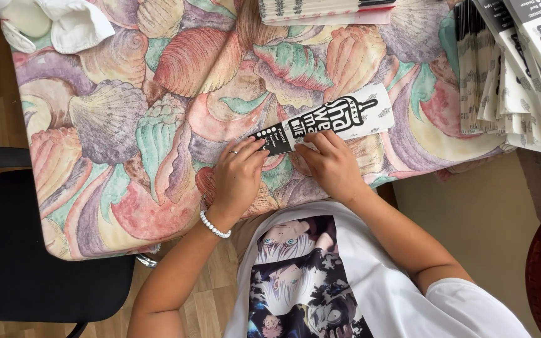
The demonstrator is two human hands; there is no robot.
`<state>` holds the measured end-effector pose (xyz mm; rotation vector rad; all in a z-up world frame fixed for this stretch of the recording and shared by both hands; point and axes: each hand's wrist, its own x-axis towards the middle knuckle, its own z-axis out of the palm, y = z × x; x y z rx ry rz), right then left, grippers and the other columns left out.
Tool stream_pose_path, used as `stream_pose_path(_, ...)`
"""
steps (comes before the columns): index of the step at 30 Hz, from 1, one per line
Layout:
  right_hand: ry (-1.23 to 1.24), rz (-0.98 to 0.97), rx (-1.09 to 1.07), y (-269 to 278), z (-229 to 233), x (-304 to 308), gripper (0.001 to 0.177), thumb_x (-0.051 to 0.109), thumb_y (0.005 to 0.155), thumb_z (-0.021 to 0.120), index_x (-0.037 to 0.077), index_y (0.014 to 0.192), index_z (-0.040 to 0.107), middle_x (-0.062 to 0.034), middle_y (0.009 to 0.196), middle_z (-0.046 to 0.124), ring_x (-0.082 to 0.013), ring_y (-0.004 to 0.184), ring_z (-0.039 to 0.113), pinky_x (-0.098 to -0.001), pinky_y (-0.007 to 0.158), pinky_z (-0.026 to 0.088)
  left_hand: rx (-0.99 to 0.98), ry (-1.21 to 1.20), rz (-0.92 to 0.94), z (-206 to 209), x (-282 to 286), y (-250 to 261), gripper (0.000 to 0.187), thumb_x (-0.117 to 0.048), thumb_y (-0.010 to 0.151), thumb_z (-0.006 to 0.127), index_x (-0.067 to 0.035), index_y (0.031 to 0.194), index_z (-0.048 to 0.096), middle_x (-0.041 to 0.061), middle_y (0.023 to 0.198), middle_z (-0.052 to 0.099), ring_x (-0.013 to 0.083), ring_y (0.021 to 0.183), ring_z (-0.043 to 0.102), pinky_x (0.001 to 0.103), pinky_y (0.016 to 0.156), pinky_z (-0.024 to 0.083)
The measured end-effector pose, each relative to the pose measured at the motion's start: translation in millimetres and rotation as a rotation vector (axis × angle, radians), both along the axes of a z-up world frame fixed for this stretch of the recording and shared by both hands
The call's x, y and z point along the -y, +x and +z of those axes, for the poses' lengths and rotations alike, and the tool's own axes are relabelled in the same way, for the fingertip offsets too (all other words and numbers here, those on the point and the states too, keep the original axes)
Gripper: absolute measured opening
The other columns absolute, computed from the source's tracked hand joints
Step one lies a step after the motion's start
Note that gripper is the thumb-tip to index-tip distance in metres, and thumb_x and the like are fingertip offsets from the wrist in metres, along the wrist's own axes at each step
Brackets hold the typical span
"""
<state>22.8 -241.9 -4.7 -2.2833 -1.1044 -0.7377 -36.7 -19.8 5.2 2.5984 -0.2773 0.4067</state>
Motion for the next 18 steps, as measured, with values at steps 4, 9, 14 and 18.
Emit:
stream_pose_path(4,-0.049,0.027,0.004,4,6,-3,0.009,0.008,0.096,0.069,0.007,0.089,0.076,-0.0109,0.098,0.065,-0.0284,0.088,0.064,-0.0378,0.076,0.055,0.043,0.04,-0.014,3,-2,-1,0.011,-0.012,0.096,0.069,-0.011,0.1,0.079,0.008,0.114,0.076,0.0286,0.118,0.067,0.061,0.12,0.021)
stream_pose_path(9,-0.112,0.042,0.0,0,18,-6,0.015,0.008,0.1,0.065,0.004,0.088,0.074,-0.0099,0.092,0.067,-0.0265,0.089,0.066,-0.0347,0.077,0.055,0.008,-0.031,-0.013,5,-5,0,0.011,-0.016,0.099,0.067,-0.013,0.1,0.078,0.006,0.115,0.075,0.0253,0.119,0.066,0.065,0.12,0.01)
stream_pose_path(14,-0.177,0.058,0.005,3,13,2,0.015,0.004,0.099,0.064,0.004,0.089,0.075,-0.0107,0.092,0.068,-0.0252,0.09,0.068,-0.033,0.078,0.055,-0.009,0.024,-0.021,-6,-7,1,0.013,-0.008,0.096,0.066,-0.014,0.103,0.076,0.005,0.12,0.072,0.0251,0.121,0.064,0.065,0.121,0.01)
stream_pose_path(18,-0.298,0.032,0.0,8,21,25,0.018,0.001,0.099,0.06,0.005,0.094,0.077,-0.0105,0.092,0.071,-0.0218,0.091,0.069,-0.0295,0.082,0.056,-0.073,0.049,-0.027,-2,-7,-2,0.02,-0.002,0.096,0.062,-0.015,0.105,0.074,0.007,0.122,0.07,0.0268,0.123,0.063,0.067,0.121,0.007)
